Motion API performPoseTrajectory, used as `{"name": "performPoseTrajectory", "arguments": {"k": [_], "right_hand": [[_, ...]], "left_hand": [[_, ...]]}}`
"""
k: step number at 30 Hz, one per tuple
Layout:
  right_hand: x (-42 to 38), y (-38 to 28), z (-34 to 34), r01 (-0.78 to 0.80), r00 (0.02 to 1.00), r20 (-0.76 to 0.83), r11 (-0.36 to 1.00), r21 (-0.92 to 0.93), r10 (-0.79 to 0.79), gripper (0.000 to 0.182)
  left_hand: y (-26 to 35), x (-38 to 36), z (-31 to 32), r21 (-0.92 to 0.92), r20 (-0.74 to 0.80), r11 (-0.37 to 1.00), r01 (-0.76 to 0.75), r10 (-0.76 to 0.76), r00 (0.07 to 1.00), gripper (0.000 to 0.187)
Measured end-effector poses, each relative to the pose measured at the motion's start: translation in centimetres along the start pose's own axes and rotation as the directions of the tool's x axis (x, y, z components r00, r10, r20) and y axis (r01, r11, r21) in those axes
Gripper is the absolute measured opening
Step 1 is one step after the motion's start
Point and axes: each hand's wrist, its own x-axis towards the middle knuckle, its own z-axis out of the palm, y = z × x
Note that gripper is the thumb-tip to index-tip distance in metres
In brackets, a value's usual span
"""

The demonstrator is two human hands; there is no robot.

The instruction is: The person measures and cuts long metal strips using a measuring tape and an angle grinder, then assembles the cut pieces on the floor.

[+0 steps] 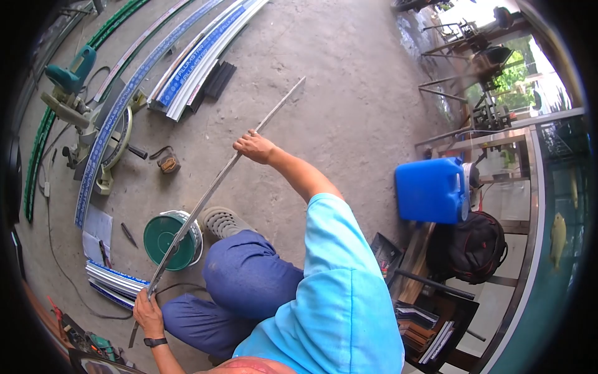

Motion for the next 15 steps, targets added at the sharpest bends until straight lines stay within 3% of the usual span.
{"name": "performPoseTrajectory", "arguments": {"k": [3,7,15], "right_hand": [[-0.09,-0.47,0.10,-0.004,0.994,-0.107,0.999,-0.042,0.000,0.013],[0.07,-0.48,-0.02,-0.016,0.999,-0.052,0.998,-0.053,0.014,0.012],[0.27,-0.47,-0.65,-0.048,0.996,0.077,0.999,-0.021,0.049,0.013]], "left_hand": [[-0.02,-0.10,-0.11,0.002,0.010,1.000,0.009,-0.009,1.000,0.029],[-0.64,-0.28,0.43,0.002,-0.019,0.998,-0.055,0.055,0.998,0.038],[-0.66,-0.47,0.26,0.004,0.005,0.999,-0.040,0.040,0.999,0.039]]}}
